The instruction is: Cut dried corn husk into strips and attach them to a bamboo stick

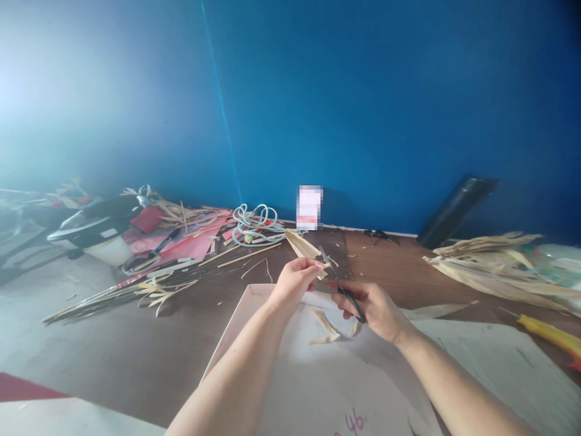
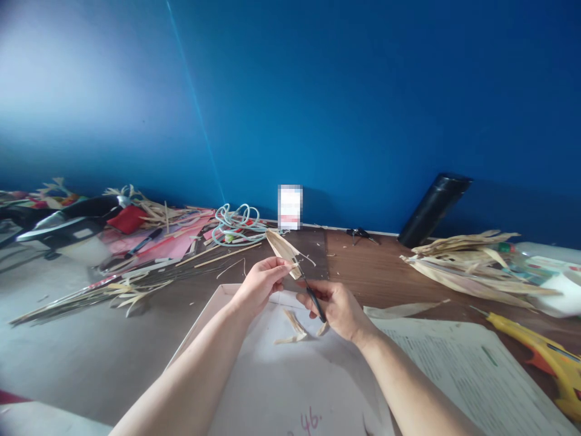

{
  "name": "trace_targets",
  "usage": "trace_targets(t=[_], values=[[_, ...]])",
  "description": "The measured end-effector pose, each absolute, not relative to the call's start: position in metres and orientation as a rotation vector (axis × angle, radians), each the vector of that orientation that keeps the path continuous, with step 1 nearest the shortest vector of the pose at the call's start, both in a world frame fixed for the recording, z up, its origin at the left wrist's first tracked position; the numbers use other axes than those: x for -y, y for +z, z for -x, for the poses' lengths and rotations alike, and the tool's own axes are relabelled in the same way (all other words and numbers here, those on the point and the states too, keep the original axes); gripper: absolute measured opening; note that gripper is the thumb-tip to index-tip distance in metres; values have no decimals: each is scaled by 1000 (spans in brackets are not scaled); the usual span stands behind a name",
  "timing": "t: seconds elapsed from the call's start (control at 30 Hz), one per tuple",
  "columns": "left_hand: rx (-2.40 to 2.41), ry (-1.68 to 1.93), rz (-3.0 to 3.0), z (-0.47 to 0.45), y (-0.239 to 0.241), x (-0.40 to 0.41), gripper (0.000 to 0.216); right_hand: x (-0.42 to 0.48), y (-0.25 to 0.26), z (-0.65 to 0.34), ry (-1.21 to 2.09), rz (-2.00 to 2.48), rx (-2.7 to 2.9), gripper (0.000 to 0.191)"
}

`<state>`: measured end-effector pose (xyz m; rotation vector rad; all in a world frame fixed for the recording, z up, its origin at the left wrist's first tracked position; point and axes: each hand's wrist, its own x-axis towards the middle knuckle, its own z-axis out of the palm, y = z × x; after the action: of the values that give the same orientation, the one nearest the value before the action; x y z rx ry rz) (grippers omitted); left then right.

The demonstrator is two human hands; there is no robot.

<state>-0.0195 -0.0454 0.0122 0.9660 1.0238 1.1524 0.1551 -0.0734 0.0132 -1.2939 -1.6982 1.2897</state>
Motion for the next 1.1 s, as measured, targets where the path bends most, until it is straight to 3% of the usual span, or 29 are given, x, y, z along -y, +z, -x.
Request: trace_targets(t=[0.6,0.93,1.1], values=[[-905,1144,-786,18,8,44,33,74,12,-154,1293,1316,1699,45],[-981,1133,-874,17,8,45,32,78,27,-151,1369,1263,1754,32],[-969,1127,-872,18,11,46,30,79,30,-149,1379,1249,1758,35]])
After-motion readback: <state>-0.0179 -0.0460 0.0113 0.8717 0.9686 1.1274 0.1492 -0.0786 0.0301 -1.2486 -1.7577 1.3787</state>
